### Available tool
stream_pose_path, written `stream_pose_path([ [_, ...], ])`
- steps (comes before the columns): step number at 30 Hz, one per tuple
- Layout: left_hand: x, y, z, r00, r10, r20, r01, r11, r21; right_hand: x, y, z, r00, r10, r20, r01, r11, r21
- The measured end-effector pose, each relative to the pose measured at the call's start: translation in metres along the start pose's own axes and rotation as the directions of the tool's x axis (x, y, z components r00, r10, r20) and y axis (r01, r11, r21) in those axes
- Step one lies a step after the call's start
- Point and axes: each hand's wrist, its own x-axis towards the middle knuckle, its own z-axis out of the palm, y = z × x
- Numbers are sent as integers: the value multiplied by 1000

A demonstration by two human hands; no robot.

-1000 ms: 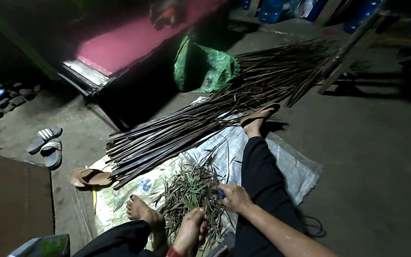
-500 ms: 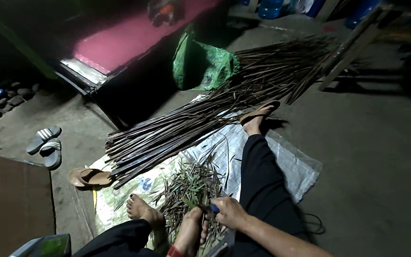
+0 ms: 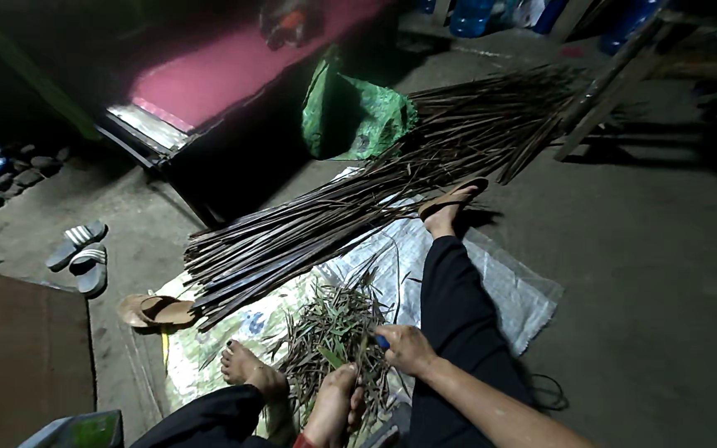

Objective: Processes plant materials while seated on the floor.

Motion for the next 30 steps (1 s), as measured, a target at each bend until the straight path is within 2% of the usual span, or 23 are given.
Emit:
stream_pose_path([
  [3,0,-2,1,1000,-5,16,5,1000,11,10,11,-14,988,156,2,-156,988,16],
  [5,0,-1,1,1000,-9,10,8,1000,24,10,15,-22,981,191,-26,-190,981,44],
  [9,2,-1,2,999,-4,-33,4,1000,-12,-17,-4,-16,996,29,79,-37,994,102],
  [11,4,-1,3,998,-3,-57,1,1000,-25,-31,-15,2,991,-126,41,119,982,149],
  [13,4,0,6,997,-13,-80,10,999,-32,-35,-21,14,980,-196,31,188,969,158],
  [20,3,-2,4,999,-8,-49,6,1000,-24,-18,-12,4,993,-104,52,102,994,35],
  [22,2,-1,5,999,-6,-42,5,1000,-20,-19,-11,4,992,-124,8,124,992,26],
  [25,-1,-2,3,999,29,-23,-30,999,-24,-27,-16,14,960,-261,-106,263,965,10],
  [30,0,0,5,999,23,-32,-25,998,-59,-17,-15,14,973,-206,-107,206,978,-10],
])
